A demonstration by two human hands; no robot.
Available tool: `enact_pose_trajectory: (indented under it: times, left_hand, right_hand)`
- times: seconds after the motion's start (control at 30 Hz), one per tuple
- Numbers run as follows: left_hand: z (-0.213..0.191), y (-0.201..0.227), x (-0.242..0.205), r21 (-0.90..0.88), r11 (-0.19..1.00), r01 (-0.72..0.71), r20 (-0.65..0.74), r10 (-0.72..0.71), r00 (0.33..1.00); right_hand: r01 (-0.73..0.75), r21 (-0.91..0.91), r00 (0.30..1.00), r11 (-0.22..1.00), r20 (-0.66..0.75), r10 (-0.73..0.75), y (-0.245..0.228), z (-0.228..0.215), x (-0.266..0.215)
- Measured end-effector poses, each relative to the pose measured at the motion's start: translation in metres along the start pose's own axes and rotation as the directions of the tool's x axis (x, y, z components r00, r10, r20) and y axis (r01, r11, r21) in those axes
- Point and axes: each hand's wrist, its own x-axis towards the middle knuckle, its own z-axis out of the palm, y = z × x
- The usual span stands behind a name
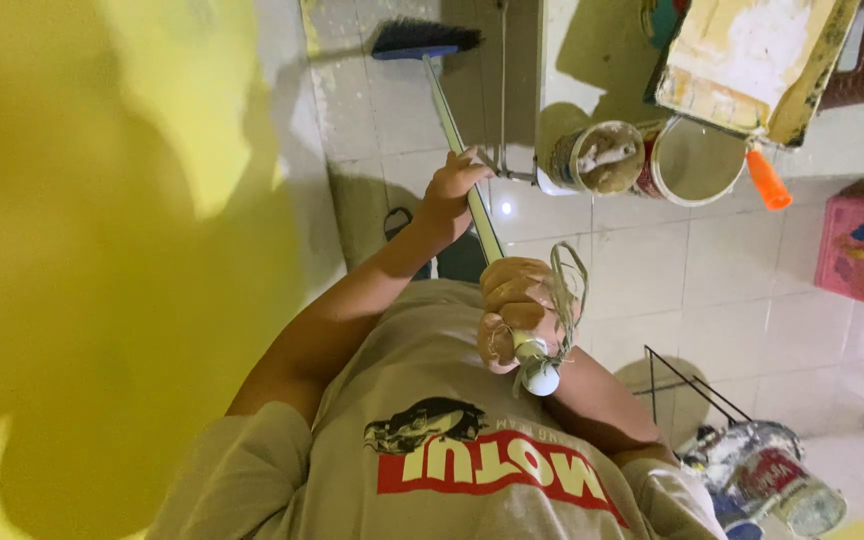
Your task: The person sweeps debris from a tiled floor using a brush attached to a long pole, moving around stacked tires and storage bins.
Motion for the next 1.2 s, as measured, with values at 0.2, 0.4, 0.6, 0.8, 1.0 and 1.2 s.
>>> enact_pose_trajectory:
  times: [0.2,0.4,0.6,0.8,1.0,1.2]
  left_hand:
    - [0.021,-0.058,0.053,-0.211,0.964,-0.165,0.014,0.172,0.985]
    - [0.035,-0.096,0.095,-0.047,0.991,-0.128,0.076,0.131,0.988]
    - [0.042,-0.119,0.126,-0.145,0.974,-0.172,-0.05,0.167,0.985]
    - [0.017,-0.12,0.131,-0.357,0.932,-0.061,-0.094,0.029,0.995]
    - [-0.001,-0.092,0.104,-0.339,0.941,0.006,0.017,0.0,1.0]
    - [-0.007,-0.082,0.118,-0.136,0.986,-0.094,0.212,0.121,0.97]
  right_hand:
    - [0.035,-0.169,0.992,0.985,-0.111,-0.055,0.065,-0.024,-0.007]
    - [-0.123,-0.035,0.944,0.992,-0.312,0.106,0.124,-0.018,-0.023]
    - [-0.217,0.051,0.908,0.975,-0.355,0.221,0.127,-0.026,0.002]
    - [-0.245,0.081,0.861,0.966,-0.439,0.256,0.134,-0.005,0.024]
    - [-0.164,0.138,0.823,0.977,-0.527,0.212,0.106,0.007,0.053]
    - [-0.059,0.171,0.823,0.984,-0.55,0.145,0.082,0.006,0.075]
